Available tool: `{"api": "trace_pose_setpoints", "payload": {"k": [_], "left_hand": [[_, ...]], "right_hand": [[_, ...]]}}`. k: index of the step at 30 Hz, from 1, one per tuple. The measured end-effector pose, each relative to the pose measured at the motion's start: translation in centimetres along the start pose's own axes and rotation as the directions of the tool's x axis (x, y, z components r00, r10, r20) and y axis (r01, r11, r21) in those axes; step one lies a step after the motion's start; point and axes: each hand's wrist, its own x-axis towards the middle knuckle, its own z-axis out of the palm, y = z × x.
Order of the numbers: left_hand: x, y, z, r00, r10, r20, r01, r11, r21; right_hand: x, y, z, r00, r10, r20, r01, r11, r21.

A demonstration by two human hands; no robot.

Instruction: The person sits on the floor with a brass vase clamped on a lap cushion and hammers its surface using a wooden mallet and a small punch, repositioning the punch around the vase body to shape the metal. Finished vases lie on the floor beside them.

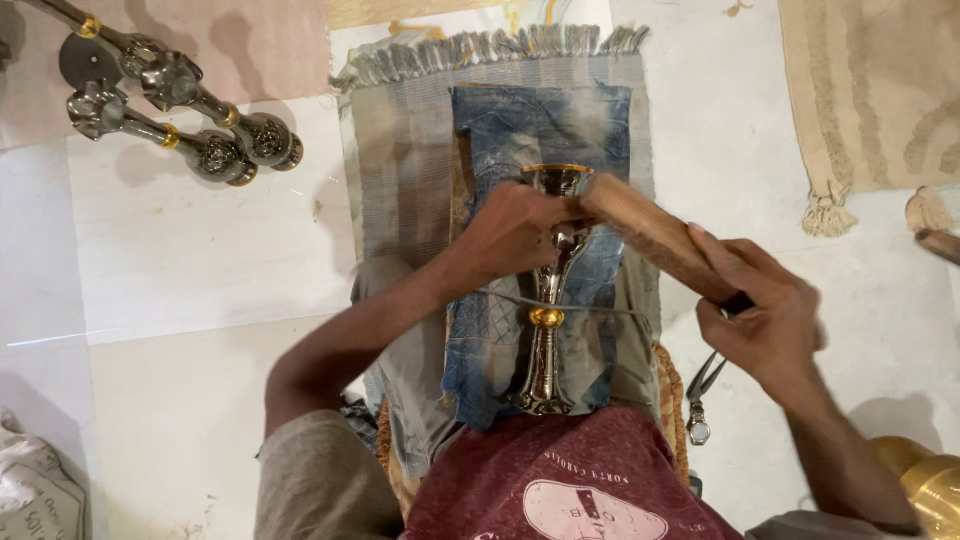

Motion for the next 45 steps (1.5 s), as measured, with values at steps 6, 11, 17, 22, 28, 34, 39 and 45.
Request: {"api": "trace_pose_setpoints", "payload": {"k": [6, 11, 17, 22, 28, 34, 39, 45], "left_hand": [[-3.3, 0.5, 2.7, 0.942, -0.138, -0.307, 0.137, 0.990, -0.024], [-4.4, 2.4, 5.2, 0.786, -0.300, -0.541, 0.331, 0.943, -0.041], [-4.1, 3.0, 6.1, 0.646, -0.349, -0.678, 0.290, 0.935, -0.205], [-3.0, 1.1, 4.5, 0.902, -0.254, -0.349, 0.245, 0.967, -0.071], [-2.4, 1.1, 1.3, 0.967, -0.141, -0.213, 0.120, 0.987, -0.110], [-1.0, 0.5, 0.8, 0.998, 0.007, -0.063, -0.007, 1.000, 0.009], [1.6, -1.1, 0.5, 0.975, 0.128, 0.179, -0.119, 0.991, -0.058], [4.2, -1.1, -1.2, 0.871, 0.342, 0.352, -0.322, 0.940, -0.117]], "right_hand": [[5.8, -4.2, -3.5, 0.945, 0.040, 0.325, -0.001, 0.993, -0.120], [9.9, -6.1, -4.0, 0.822, 0.098, 0.560, 0.290, 0.775, -0.561], [9.9, -5.9, -4.6, 0.805, 0.196, 0.560, 0.446, 0.423, -0.789], [5.8, -3.0, -0.5, 0.961, 0.026, 0.274, -0.097, 0.964, 0.248], [0.5, -1.2, 1.9, 0.977, 0.215, 0.002, -0.198, 0.900, 0.389], [-1.6, -1.1, 0.0, 0.992, 0.098, -0.084, -0.088, 0.990, 0.110], [-5.0, 0.5, 2.0, 0.989, -0.002, -0.147, -0.017, 0.992, -0.129], [-8.6, 1.5, 5.8, 0.954, -0.005, -0.301, 0.000, 1.000, -0.015]]}}
